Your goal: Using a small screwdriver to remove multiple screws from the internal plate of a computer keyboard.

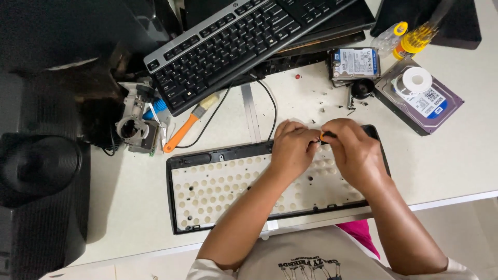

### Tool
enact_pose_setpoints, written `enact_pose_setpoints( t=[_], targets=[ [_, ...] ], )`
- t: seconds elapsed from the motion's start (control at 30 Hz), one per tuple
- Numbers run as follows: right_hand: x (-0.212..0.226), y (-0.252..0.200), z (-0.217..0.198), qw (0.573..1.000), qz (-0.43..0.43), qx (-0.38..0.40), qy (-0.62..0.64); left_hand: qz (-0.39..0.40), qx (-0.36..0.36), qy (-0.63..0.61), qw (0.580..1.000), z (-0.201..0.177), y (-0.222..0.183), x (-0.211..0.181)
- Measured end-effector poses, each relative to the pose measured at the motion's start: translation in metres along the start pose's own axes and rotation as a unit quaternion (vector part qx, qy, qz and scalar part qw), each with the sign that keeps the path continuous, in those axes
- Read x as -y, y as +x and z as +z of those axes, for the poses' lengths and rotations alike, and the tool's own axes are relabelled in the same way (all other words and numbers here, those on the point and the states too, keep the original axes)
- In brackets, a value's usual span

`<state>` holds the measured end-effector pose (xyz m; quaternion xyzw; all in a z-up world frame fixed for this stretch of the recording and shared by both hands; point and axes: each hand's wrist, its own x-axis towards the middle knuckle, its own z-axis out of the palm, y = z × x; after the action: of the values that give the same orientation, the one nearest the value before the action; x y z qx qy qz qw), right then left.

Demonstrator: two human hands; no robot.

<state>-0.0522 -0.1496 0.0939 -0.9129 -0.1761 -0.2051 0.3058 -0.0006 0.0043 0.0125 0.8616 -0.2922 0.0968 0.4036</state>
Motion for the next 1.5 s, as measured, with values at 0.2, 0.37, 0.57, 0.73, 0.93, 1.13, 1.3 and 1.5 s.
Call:
enact_pose_setpoints(
  t=[0.2,0.37,0.57,0.73,0.93,1.13,1.3,1.5],
  targets=[
    [-0.019,-0.005,-0.030,0.989,0.100,-0.016,0.109,0.005,-0.013,-0.022,1.000,0.008,-0.004,0.008],
    [-0.075,-0.002,-0.042,0.932,0.106,-0.304,0.168,0.023,-0.009,-0.003,1.000,0.008,-0.005,0.008],
    [-0.128,-0.009,-0.014,0.929,0.104,-0.319,0.158,0.027,-0.007,0.000,1.000,0.001,0.000,0.004],
    [-0.117,-0.003,-0.007,0.952,0.083,-0.267,0.124,0.033,-0.008,-0.008,0.999,0.000,0.002,0.003],
    [-0.114,-0.003,-0.005,0.965,0.084,-0.229,0.098,0.021,0.000,-0.008,1.000,-0.001,0.001,0.002],
    [-0.114,-0.004,-0.004,0.965,0.104,-0.219,0.104,0.025,-0.005,0.001,1.000,0.000,0.001,0.002],
    [-0.112,-0.003,-0.004,0.963,0.090,-0.219,0.129,0.021,0.003,0.006,1.000,0.000,0.000,0.002],
    [-0.107,-0.001,-0.004,0.969,0.073,-0.200,0.128,0.025,-0.003,0.007,1.000,0.000,0.000,0.002]
  ],
)
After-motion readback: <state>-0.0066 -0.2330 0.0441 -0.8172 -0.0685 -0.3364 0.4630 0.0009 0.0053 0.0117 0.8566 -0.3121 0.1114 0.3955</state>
